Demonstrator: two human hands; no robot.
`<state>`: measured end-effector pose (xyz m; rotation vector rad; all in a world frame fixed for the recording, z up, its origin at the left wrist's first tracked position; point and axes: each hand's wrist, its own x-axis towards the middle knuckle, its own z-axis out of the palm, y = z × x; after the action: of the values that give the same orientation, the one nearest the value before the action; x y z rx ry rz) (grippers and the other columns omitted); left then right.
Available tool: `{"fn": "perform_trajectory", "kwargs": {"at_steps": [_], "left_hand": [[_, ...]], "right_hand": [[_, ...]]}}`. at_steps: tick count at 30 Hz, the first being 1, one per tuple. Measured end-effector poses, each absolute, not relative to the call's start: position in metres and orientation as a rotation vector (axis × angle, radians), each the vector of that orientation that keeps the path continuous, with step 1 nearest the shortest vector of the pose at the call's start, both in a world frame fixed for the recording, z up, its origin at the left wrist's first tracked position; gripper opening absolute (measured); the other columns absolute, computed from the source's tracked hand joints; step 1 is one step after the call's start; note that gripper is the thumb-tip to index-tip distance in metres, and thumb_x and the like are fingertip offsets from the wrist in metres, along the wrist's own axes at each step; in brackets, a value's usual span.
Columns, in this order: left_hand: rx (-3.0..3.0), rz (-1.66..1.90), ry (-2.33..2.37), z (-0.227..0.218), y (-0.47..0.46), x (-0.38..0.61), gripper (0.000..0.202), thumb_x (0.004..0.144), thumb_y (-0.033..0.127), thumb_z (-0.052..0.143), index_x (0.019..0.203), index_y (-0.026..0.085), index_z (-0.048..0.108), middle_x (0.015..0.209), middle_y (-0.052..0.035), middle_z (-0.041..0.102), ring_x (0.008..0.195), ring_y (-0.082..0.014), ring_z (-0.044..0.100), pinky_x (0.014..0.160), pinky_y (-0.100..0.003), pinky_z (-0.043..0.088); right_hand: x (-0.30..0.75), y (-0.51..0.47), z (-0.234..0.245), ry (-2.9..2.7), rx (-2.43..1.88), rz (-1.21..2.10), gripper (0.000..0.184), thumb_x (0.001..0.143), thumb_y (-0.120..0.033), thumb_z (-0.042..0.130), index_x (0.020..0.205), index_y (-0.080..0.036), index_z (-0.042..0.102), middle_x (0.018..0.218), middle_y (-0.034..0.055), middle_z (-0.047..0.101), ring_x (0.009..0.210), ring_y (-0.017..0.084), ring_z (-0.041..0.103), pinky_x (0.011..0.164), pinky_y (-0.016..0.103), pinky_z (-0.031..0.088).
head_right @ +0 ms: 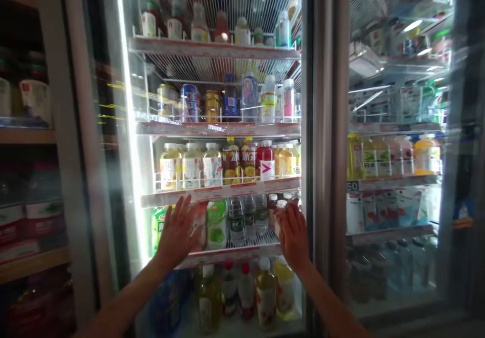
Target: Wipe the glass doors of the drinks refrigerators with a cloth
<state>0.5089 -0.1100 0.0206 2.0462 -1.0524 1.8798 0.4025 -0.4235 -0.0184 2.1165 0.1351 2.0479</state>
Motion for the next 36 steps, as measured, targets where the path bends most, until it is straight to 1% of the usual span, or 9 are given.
{"fn": "perform_trajectory", "kwargs": {"at_steps": [3,9,14,19,21,23,25,30,36], "left_hand": [[2.033,1.878,-1.02,0.029,-0.106,0.512,0.06,0.085,0.028,0.046,0.14,0.016,0.024,0.144,-0.0151,0.03,0.138,-0.0245,0.011,0.111,-0.046,0.014],[1.97,1.876,-0.907,0.05,-0.097,0.518,0.061,0.087,0.034,0.042,0.142,0.019,0.018,0.148,-0.0132,0.021,0.138,-0.0264,0.011,0.109,-0.049,0.016],[1.963,1.876,-0.834,0.061,-0.083,0.524,0.062,0.087,0.033,0.041,0.142,0.021,0.014,0.149,-0.0129,0.019,0.138,-0.0268,0.011,0.109,-0.051,0.016],[1.962,1.85,-0.772,0.074,-0.081,0.527,0.062,0.088,0.034,0.039,0.142,0.02,0.014,0.149,-0.0129,0.017,0.138,-0.0274,0.009,0.109,-0.051,0.014],[1.951,1.871,-0.768,0.077,-0.083,0.528,0.062,0.088,0.034,0.039,0.142,0.021,0.013,0.149,-0.0118,0.018,0.138,-0.0265,0.01,0.109,-0.05,0.014],[1.945,1.894,-0.76,0.077,-0.084,0.529,0.063,0.088,0.034,0.04,0.143,0.022,0.011,0.149,-0.0109,0.019,0.138,-0.0257,0.011,0.11,-0.049,0.014],[1.949,1.9,-0.764,0.076,-0.084,0.53,0.064,0.088,0.033,0.041,0.143,0.023,0.009,0.149,-0.0103,0.018,0.138,-0.0254,0.011,0.11,-0.049,0.014],[1.961,1.867,-0.799,0.075,-0.083,0.528,0.064,0.088,0.033,0.041,0.143,0.024,0.01,0.15,-0.0094,0.017,0.138,-0.0263,0.011,0.109,-0.05,0.016],[1.943,1.88,-0.768,0.074,-0.085,0.53,0.066,0.087,0.033,0.042,0.143,0.025,0.007,0.15,-0.0094,0.015,0.138,-0.0264,0.011,0.11,-0.051,0.014]], "right_hand": [[0.402,-0.437,-0.023,0.11,2.133,2.02,0.061,0.087,-0.015,0.041,0.142,-0.024,0.019,0.147,0.0097,0.025,0.135,0.028,0.023,0.103,0.052,0.033],[0.411,-0.448,0.03,-0.1,1.985,2.348,0.055,0.089,-0.018,0.037,0.142,-0.019,0.021,0.147,0.013,0.025,0.136,0.027,0.019,0.106,0.054,0.028],[0.411,-0.445,0.021,0.083,2.048,2.226,0.057,0.088,-0.017,0.041,0.141,-0.025,0.022,0.146,0.0103,0.027,0.135,0.029,0.023,0.102,0.056,0.033],[0.429,-0.408,0.082,-0.053,1.884,2.489,0.054,0.089,-0.016,0.034,0.141,-0.017,0.022,0.146,0.0146,0.024,0.137,0.028,0.015,0.105,0.059,0.024],[0.436,-0.381,0.095,0.104,1.966,2.343,0.054,0.087,-0.015,0.037,0.14,-0.02,0.027,0.147,0.0092,0.025,0.137,0.025,0.014,0.107,0.051,0.028],[0.439,-0.364,0.096,0.404,2.094,1.998,0.056,0.085,-0.014,0.04,0.139,-0.023,0.03,0.147,0.0059,0.027,0.138,0.023,0.015,0.107,0.047,0.029],[0.436,-0.365,0.096,0.524,2.104,1.852,0.058,0.084,-0.013,0.041,0.139,-0.025,0.029,0.146,0.0052,0.03,0.137,0.023,0.018,0.106,0.047,0.03],[0.432,-0.39,0.112,0.04,1.805,2.508,0.059,0.086,-0.014,0.038,0.142,-0.022,0.022,0.147,0.0099,0.025,0.135,0.028,0.022,0.102,0.056,0.031],[0.431,-0.387,0.111,0.519,2.005,1.913,0.057,0.085,-0.014,0.041,0.139,-0.028,0.029,0.145,0.0045,0.032,0.135,0.024,0.024,0.104,0.048,0.034]]}}
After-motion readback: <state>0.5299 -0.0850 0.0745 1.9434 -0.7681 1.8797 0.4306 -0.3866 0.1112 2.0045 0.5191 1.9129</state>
